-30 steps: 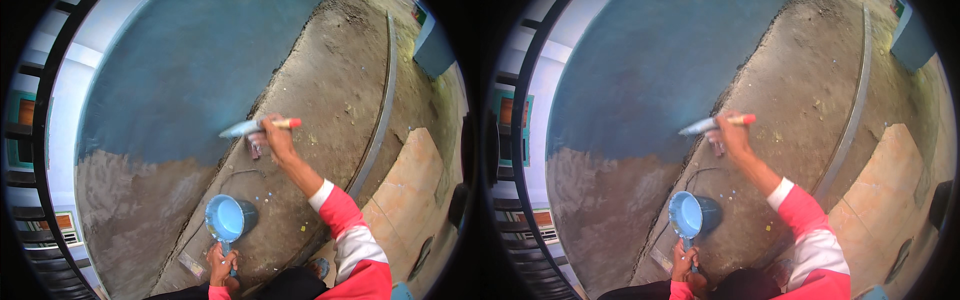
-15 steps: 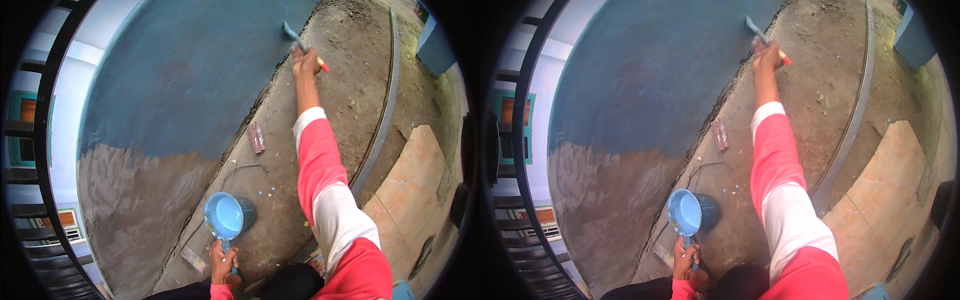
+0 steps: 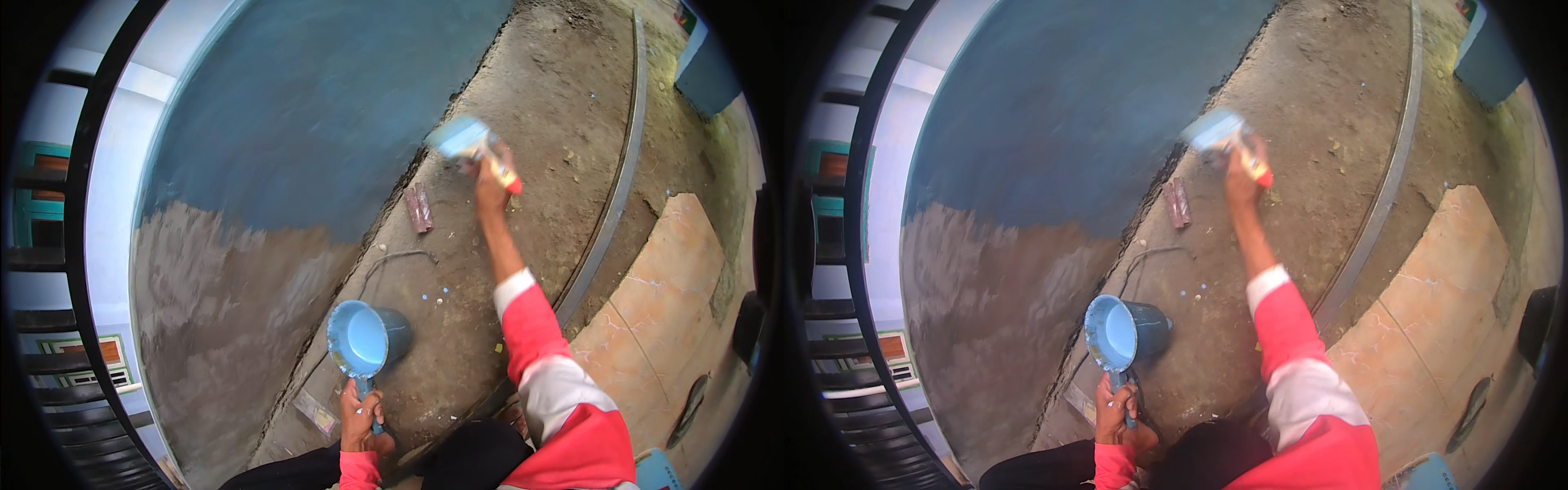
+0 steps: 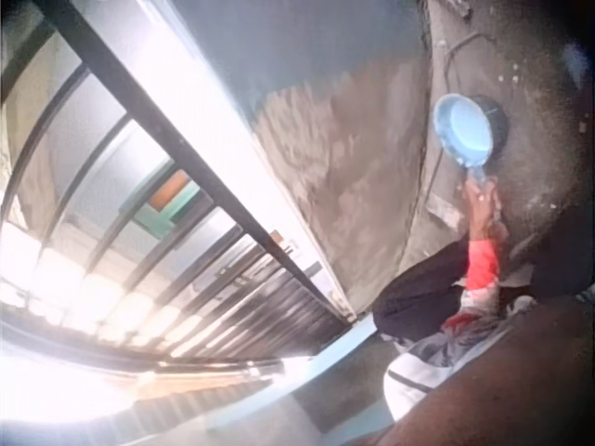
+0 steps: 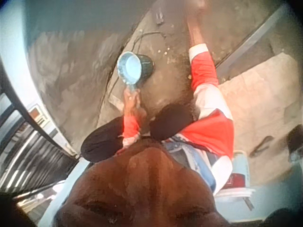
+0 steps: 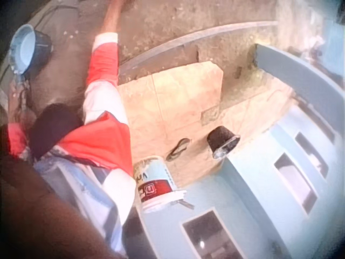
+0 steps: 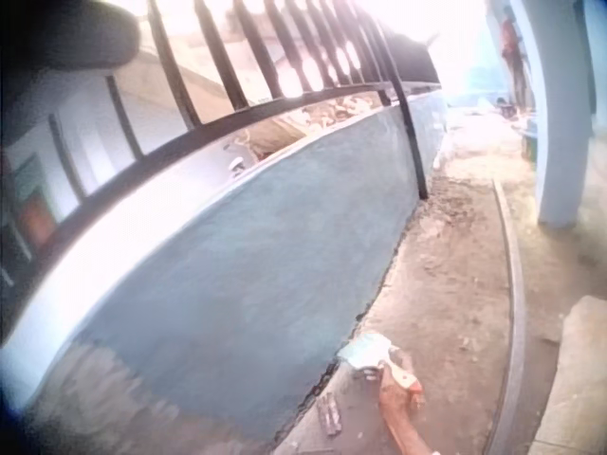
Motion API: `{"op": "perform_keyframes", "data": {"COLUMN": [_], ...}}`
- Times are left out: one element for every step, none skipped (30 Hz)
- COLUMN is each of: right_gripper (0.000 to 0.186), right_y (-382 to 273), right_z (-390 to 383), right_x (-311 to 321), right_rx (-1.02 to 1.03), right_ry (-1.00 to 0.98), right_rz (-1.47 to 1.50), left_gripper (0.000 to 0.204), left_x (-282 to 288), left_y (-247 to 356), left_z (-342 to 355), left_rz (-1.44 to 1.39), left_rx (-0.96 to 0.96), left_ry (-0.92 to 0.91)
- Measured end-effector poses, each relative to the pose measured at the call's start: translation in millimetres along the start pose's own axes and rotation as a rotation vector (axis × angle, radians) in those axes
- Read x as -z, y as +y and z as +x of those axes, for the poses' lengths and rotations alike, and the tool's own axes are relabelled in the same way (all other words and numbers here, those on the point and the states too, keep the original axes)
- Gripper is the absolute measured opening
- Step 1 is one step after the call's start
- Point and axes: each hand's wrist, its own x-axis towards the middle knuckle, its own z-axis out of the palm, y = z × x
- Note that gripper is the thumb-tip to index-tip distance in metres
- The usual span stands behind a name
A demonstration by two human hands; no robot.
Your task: The person sits on the ground and paints a curved concrete wall with light blue paint using a brush and a small container. They repeatedly dip the brush into the container and apply paint along the wall's surface.
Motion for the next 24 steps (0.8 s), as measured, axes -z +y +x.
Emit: {"op": "perform_keyframes", "data": {"right_gripper": [0.042,0.040,0.038,0.035,0.032,0.030,0.028,0.026,0.026,0.025,0.024,0.023,0.024,0.025,0.026,0.029,0.014,0.016,0.017,0.021,0.024,0.028,0.030,0.032], "right_y": [-6.6,-12.6,-13.6,-11.5,-9.4,0.6,14.5,26.7,37.5,43.5,39.8,32.4,33.7,35.3,36.4,25.4,41.3,30.4,31.1,21.0,17.0,16.0,16.3,20.8], "right_z": [26.1,47.8,59.6,69.7,74.6,69.9,55.0,35.8,5.0,-32.0,-74.2,-97.0,-96.5,-94.9,-92.1,-69.3,-23.0,7.2,53.2,69.6,86.2,95.2,97.1,95.4], "right_x": [0.5,-3.3,-12.7,-16.0,-16.2,-17.0,-16.9,-17.7,-15.9,-11.6,-6.3,1.8,4.7,5.2,5.8,-2.8,6.9,-7.5,-2.7,-15.7,-23.8,-27.9,-27.8,-29.6], "right_rx": [0.063,0.118,0.197,0.229,0.264,0.303,0.338,0.371,0.281,0.192,0.011,-0.162,-0.225,-0.290,-0.356,-0.389,-0.003,-0.059,0.082,0.117,0.215,0.309,0.310,0.306], "right_ry": [0.024,0.021,0.065,0.082,0.102,0.037,-0.025,-0.090,-0.213,-0.333,-0.393,-0.436,-0.444,-0.454,-0.457,-0.433,-0.341,-0.230,-0.126,-0.039,0.028,0.094,0.131,0.164], "right_rz": [-0.091,-0.164,-0.134,-0.182,-0.231,-0.309,-0.391,-0.472,-0.439,-0.409,-0.372,-0.336,-0.314,-0.291,-0.268,-0.352,-0.503,-0.506,-0.541,-0.590,-0.475,-0.361,-0.382,-0.402], "left_gripper": [0.026,0.024,0.023,0.022,0.021,0.021,0.020,0.019,0.020,0.021,0.022,0.023,0.024,0.025,0.026,0.026,0.027,0.027,0.026,0.026,0.025,0.025,0.024,0.024], "left_x": [-1.0,-1.5,-0.1,0.3,0.2,-0.5,1.6,3.7,6.0,9.6,12.3,10.1,7.7,6.6,7.3,10.1,5.3,7.4,3.9,6.2,7.6,9.7,10.4,10.4], "left_y": [0.5,0.2,-0.9,-2.2,-2.9,-4.7,-5.9,-6.7,-7.9,-8.5,-9.7,-8.3,-5.2,-4.6,-5.7,-6.5,-1.4,-1.2,0.6,-2.5,-4.3,-6.5,-7.9,-9.4], "left_z": [-2.3,-3.6,-3.2,-2.7,-1.8,-1.5,-1.7,-2.6,-5.0,-6.4,-8.1,-7.6,-7.2,-7.1,-7.1,-9.0,-4.9,-6.2,-4.6,-7.4,-7.1,-7.0,-6.4,-6.6], "left_rz": [0.007,0.012,0.011,0.011,0.012,0.017,0.024,0.030,0.031,0.031,0.033,0.019,0.005,-0.010,-0.020,-0.030,-0.031,-0.040,-0.046,-0.063,-0.064,-0.065,-0.066,-0.056], "left_rx": [0.000,-0.006,-0.021,-0.033,-0.047,-0.047,-0.041,-0.035,-0.037,-0.038,-0.037,-0.033,-0.028,-0.022,-0.009,0.000,-0.006,-0.012,-0.021,-0.020,-0.028,-0.032,-0.036,-0.039], "left_ry": [0.005,0.009,0.006,-0.002,-0.014,-0.011,-0.009,-0.002,0.009,0.016,0.021,0.019,0.020,0.024,0.013,0.020,-0.009,0.005,-0.017,-0.002,-0.016,-0.028,-0.043,-0.037]}}
